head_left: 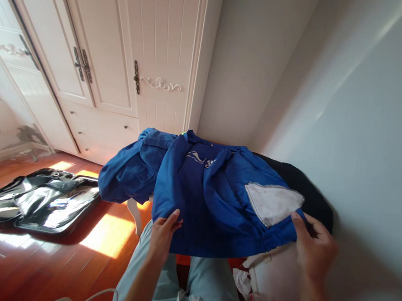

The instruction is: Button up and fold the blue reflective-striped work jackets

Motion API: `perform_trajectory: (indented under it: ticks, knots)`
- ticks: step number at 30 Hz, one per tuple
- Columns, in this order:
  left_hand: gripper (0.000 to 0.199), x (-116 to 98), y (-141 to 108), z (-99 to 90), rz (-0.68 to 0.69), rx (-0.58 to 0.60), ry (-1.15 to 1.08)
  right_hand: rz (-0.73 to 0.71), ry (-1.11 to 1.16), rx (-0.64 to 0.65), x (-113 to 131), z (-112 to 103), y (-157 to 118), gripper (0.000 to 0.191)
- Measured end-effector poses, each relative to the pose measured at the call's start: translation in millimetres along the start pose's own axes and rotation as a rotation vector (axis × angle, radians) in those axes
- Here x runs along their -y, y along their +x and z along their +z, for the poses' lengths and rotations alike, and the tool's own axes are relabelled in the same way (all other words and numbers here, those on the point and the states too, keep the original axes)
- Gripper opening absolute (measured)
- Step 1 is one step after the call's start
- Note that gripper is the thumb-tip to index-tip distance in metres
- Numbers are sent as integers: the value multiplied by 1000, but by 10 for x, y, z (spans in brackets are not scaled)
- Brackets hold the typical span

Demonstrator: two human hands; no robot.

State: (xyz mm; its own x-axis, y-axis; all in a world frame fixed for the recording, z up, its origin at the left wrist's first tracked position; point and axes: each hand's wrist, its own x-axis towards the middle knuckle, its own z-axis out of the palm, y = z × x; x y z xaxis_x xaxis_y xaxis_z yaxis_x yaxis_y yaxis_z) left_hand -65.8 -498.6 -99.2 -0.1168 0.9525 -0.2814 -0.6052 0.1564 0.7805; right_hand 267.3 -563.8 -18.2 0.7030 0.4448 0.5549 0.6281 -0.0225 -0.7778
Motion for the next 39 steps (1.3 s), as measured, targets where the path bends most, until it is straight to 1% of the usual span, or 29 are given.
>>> perform_trajectory:
  ticks: [1, 2, 3, 4, 5, 6, 7, 8, 9, 10, 13, 15, 16, 18, 21, 23, 25, 26, 29, 31, 32, 35, 39]
  knots:
    - [28, 80, -38, 122, -16, 37, 8, -96, 22, -20, 176, 111, -53, 44]
    - [31, 160, -69, 238, -33, 76, 11, -200, 69, 57, 338, 245, -129, 38]
    - [33, 234, -95, 342, -52, 110, 14, -296, 135, 223, 475, 392, -225, 31]
    - [35, 299, -115, 428, -68, 127, 15, -368, 206, 447, 580, 541, -333, 26]
    - [36, 354, -130, 493, -81, 124, 15, -398, 262, 679, 648, 679, -446, 23]
    - [37, 396, -140, 536, -89, 111, 14, -387, 314, 835, 677, 794, -558, 21]
    - [38, 428, -145, 557, -98, 99, 13, -362, 354, 925, 669, 877, -662, 20]
    - [39, 451, -146, 558, -107, 91, 10, -318, 384, 960, 628, 924, -756, 21]
    - [39, 468, -143, 543, -117, 85, 6, -263, 406, 953, 559, 938, -837, 23]
    - [39, 480, -135, 518, -124, 80, 2, -200, 419, 920, 469, 922, -903, 25]
    - [37, 520, -97, 426, -132, 30, -23, 30, 441, 751, 126, 789, -1027, 30]
    - [35, 560, -67, 389, -110, 8, -38, 190, 448, 629, -100, 718, -1070, 36]
    - [34, 583, -54, 381, -95, 9, -36, 261, 458, 595, -194, 707, -1088, 40]
    - [33, 624, -38, 385, -59, 18, -6, 378, 499, 603, -324, 741, -1126, 47]
    - [32, 639, -44, 410, -5, -16, 57, 491, 527, 698, -383, 911, -1204, 51]
    - [32, 598, -67, 422, 27, -68, 66, 522, 445, 712, -380, 1054, -1272, 51]
    - [31, 523, -97, 420, 54, -79, 35, 512, 335, 648, -394, 1176, -1347, 50]
    - [31, 481, -109, 412, 61, -60, 14, 495, 294, 593, -414, 1223, -1384, 50]
    - [30, 382, -115, 369, 45, 40, -50, 413, 252, 366, -517, 1302, -1479, 53]
    - [30, 367, -87, 338, -8, 84, -95, 400, 280, 293, -594, 1318, -1516, 55]
    - [30, 378, -68, 327, -40, 98, -119, 415, 301, 297, -626, 1320, -1525, 54]
    - [27, 462, -16, 319, -109, 130, -154, 495, 339, 392, -684, 1305, -1522, 48]
    - [27, 578, -2, 322, -107, 161, -119, 493, 283, 407, -693, 1261, -1509, 47]
